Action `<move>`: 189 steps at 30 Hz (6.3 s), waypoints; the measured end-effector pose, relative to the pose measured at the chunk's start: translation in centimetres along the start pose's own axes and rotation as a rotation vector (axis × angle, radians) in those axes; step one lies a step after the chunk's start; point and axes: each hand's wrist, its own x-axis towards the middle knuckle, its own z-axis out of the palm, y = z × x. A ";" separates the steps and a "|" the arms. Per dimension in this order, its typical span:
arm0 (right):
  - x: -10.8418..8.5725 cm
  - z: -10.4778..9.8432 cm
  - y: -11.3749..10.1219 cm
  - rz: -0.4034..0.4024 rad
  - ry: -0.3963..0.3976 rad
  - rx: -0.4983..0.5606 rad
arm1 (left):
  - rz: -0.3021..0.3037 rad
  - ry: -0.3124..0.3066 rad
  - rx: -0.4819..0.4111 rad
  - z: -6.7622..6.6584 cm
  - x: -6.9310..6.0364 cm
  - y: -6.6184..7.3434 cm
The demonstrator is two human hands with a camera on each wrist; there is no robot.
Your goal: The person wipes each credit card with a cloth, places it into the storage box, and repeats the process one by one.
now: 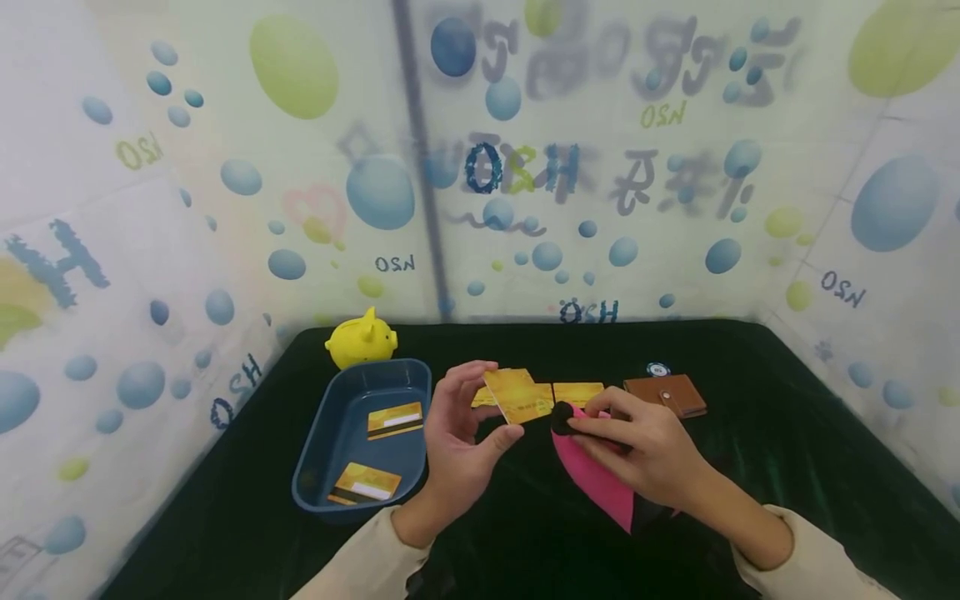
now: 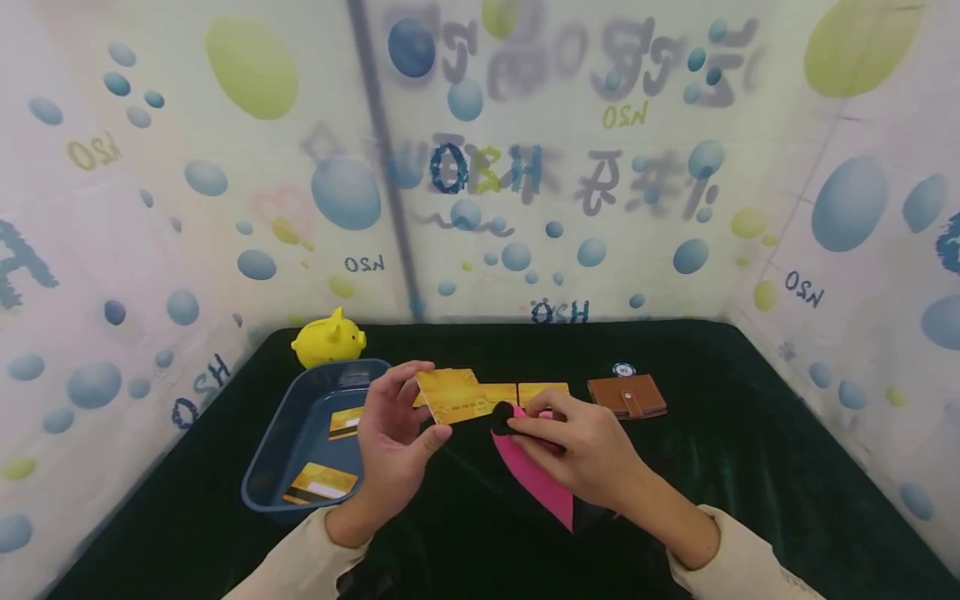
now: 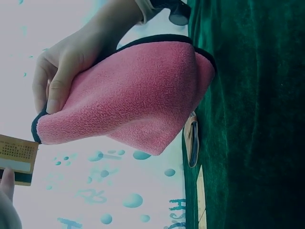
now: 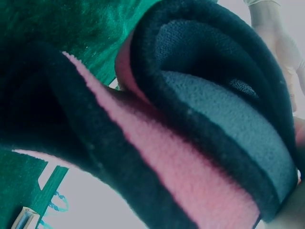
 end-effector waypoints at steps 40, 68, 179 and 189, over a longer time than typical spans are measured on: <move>-0.2 -0.3 0.3 0.023 0.076 0.043 | -0.109 0.091 0.128 -0.5 -0.1 -0.1; -0.1 -0.3 1.1 0.018 0.195 0.074 | -0.314 -0.036 0.133 -0.7 -0.3 0.4; 1.6 0.5 -1.0 -0.304 0.186 -0.044 | -0.322 -0.180 0.080 0.9 -0.5 -0.3; 1.8 0.5 -1.1 -0.309 0.176 -0.058 | -0.294 -0.196 0.052 1.1 -0.6 -0.4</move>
